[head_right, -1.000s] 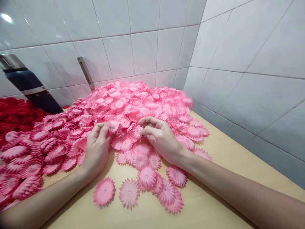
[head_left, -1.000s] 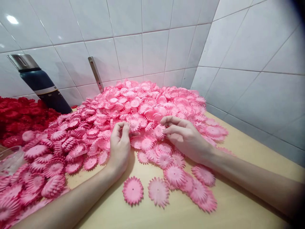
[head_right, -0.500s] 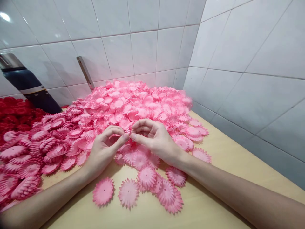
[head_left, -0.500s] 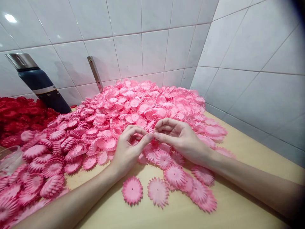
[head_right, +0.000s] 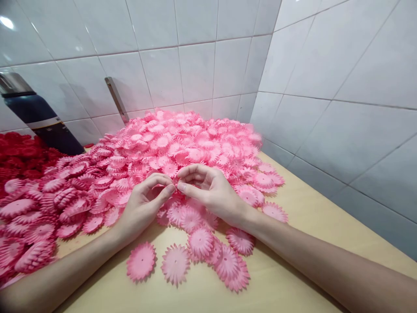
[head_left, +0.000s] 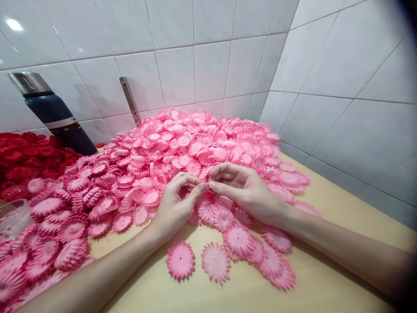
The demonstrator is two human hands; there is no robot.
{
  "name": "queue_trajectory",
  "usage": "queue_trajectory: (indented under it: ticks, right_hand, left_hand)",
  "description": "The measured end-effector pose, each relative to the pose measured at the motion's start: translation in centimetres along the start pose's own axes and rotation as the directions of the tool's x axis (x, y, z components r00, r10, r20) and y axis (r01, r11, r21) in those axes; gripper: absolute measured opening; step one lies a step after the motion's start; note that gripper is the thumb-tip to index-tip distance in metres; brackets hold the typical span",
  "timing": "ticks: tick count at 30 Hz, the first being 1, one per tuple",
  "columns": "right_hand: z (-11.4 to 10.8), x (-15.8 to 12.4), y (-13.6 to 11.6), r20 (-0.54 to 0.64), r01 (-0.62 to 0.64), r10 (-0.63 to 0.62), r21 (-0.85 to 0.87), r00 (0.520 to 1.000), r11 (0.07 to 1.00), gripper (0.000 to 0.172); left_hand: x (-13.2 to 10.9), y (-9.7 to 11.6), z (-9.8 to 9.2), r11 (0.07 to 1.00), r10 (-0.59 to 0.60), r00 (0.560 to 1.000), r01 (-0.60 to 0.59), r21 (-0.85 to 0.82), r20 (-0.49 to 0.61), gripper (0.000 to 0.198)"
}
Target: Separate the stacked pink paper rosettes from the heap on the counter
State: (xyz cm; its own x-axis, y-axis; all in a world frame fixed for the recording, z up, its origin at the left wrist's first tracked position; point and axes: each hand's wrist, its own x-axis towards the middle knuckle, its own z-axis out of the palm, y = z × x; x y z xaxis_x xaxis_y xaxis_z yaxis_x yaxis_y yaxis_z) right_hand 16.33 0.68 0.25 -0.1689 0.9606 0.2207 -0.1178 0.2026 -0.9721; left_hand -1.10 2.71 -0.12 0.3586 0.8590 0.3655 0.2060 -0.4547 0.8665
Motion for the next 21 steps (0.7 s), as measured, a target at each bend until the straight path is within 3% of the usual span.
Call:
queue_trajectory:
  ticks: [8, 21]
  right_hand:
    - [-0.10, -0.17, 0.09, 0.030, -0.013, 0.013, 0.007, 0.999, 1.000, 0.029]
    - [0.04, -0.06, 0.01, -0.037, -0.007, 0.007, -0.001, 0.999, 1.000, 0.025]
  left_hand:
    - [0.00, 0.09, -0.18, 1.000, -0.016, 1.000, 0.016, 0.002, 0.014, 0.018]
    - [-0.04, 0.03, -0.05, 0.999, -0.030, 0.999, 0.031, -0.030, 0.024, 0.021]
